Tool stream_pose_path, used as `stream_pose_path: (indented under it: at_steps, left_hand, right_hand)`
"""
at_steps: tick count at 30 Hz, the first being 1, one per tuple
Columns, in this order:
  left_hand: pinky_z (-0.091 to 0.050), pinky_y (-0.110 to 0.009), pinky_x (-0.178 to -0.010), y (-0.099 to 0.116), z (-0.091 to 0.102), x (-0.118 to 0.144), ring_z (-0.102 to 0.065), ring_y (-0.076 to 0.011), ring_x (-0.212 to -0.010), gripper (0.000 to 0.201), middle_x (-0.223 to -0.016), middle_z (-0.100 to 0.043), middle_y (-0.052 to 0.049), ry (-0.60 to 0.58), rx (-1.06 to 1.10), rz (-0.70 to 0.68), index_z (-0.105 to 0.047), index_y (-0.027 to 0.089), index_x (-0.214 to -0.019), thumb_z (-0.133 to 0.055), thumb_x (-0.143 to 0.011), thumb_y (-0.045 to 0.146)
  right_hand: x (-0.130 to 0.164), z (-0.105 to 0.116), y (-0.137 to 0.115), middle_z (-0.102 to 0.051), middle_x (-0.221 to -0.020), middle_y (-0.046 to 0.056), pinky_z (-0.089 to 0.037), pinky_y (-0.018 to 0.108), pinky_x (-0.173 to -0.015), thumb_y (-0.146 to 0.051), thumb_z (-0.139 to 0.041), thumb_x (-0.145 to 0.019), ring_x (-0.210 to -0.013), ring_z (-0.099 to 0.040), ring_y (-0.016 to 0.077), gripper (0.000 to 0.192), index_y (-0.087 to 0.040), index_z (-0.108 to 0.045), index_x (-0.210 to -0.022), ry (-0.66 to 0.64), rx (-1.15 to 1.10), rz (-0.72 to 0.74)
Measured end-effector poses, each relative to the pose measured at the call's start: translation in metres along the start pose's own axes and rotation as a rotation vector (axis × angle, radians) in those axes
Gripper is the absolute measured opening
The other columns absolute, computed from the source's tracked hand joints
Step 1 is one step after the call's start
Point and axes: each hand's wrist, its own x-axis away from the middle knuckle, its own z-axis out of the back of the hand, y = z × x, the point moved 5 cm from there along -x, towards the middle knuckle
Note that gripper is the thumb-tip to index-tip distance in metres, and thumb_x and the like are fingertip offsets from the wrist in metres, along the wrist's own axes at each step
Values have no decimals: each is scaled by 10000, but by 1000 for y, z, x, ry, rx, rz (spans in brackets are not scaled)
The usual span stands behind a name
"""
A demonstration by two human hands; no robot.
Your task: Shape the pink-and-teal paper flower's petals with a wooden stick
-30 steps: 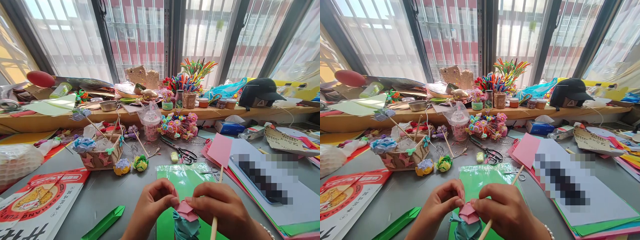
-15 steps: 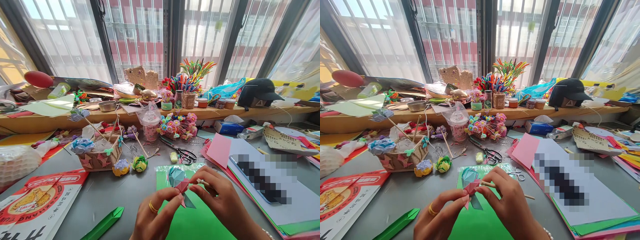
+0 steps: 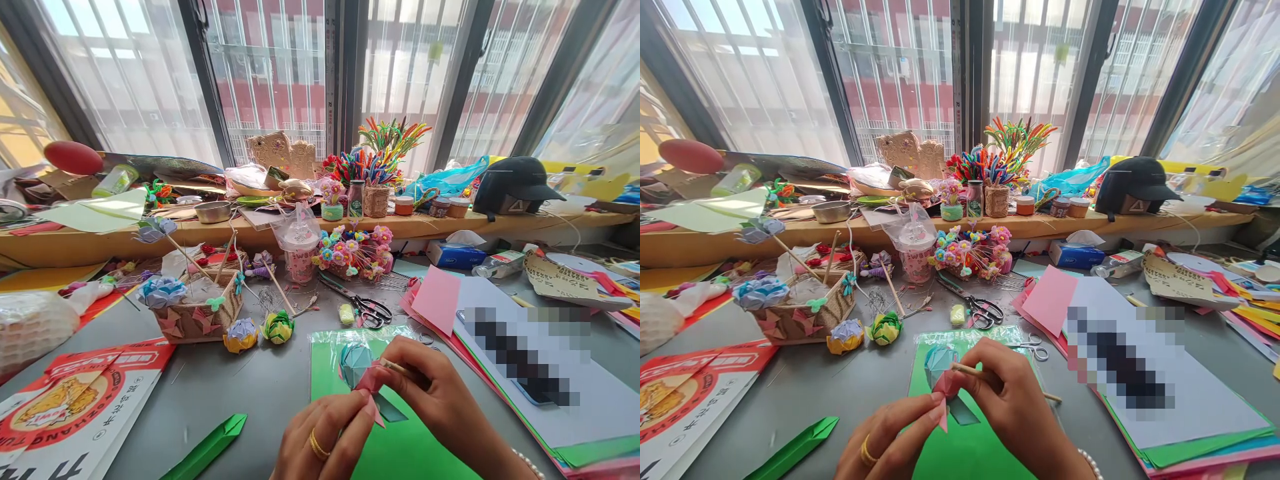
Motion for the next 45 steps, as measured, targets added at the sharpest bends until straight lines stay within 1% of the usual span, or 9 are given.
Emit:
stream_pose_path:
  at_steps: [7, 15, 21, 24, 27, 32, 37, 40, 45]
  left_hand:
    - [-510, -214, -614, -14, -3, -16, -585, -123, -652, 126, -745, -583, -31, 79, 30, 41, -582, 172, -895, -512, -823, 96]
    - [-516, -213, -645, 6, 0, -13, -608, -130, -703, 144, -745, -663, -76, 11, -143, -319, -613, 59, -907, -496, -826, 40]
    - [-505, -215, -685, 13, 1, -16, -620, -131, -676, 180, -703, -663, -65, -21, -212, -388, -606, 67, -917, -465, -819, 14]
    - [-494, -205, -684, 6, -3, -15, -605, -131, -712, 200, -775, -642, -61, -34, -71, -237, -594, 105, -971, -487, -818, 36]
    - [-488, -212, -685, -16, -4, -14, -575, -130, -722, 179, -814, -577, -11, 117, 229, 176, -582, 217, -933, -634, -764, 192]
    - [-511, -247, -638, -41, -25, -11, -562, -160, -807, 622, -1102, -483, -39, 117, 942, 740, -446, 330, -1183, -682, -634, 501]
    - [-500, -260, -717, -36, -32, -15, -597, -142, -795, 664, -1125, -547, -6, -85, 1237, 812, -457, 394, -1170, -777, -604, 259]
    - [-504, -204, -701, -36, -28, -15, -596, -126, -794, 464, -992, -615, 19, -141, 1180, 793, -571, 346, -1033, -753, -638, 187]
    - [-481, -260, -843, -38, -23, -12, -582, -174, -954, 416, -1105, -595, 24, -103, 1048, 752, -582, 331, -981, -737, -644, 142]
  right_hand:
    - [-2, 0, 3, -481, -662, -14, -322, 209, -496, -356, -520, -853, -580, -442, 109, 269, -177, -562, -658, -19, -6, 17]
    - [-1, -2, 4, -437, -668, -7, -302, 228, -498, -420, -463, -870, -585, -411, 121, 345, -171, -521, -637, -76, -6, 32]
    - [1, -4, 4, -466, -693, 1, -328, 224, -512, -342, -439, -896, -604, -443, 121, 294, -173, -544, -680, -44, 40, 61]
    - [1, -2, 1, -478, -688, -3, -352, 214, -521, -270, -440, -900, -607, -463, 117, 258, -180, -552, -686, -6, 75, 142]
    - [3, 6, -5, -508, -715, 7, -402, 208, -569, -207, -445, -895, -650, -506, 121, 196, -184, -570, -746, 106, 136, 301]
    - [12, 3, -16, -577, -716, 27, -426, 184, -529, -168, -440, -903, -607, -547, 107, 156, -178, -583, -842, 163, 291, 636]
    - [15, -8, -22, -589, -631, 29, -388, 192, -466, -225, -419, -921, -516, -519, 101, 242, -170, -597, -766, 124, 425, 732]
    - [14, -10, -23, -579, -609, 29, -376, 192, -454, -241, -373, -937, -498, -503, 98, 308, -165, -596, -739, 95, 446, 732]
    - [15, -10, -22, -552, -592, 26, -370, 198, -454, -253, -380, -934, -499, -485, 104, 302, -155, -575, -726, 85, 424, 706]
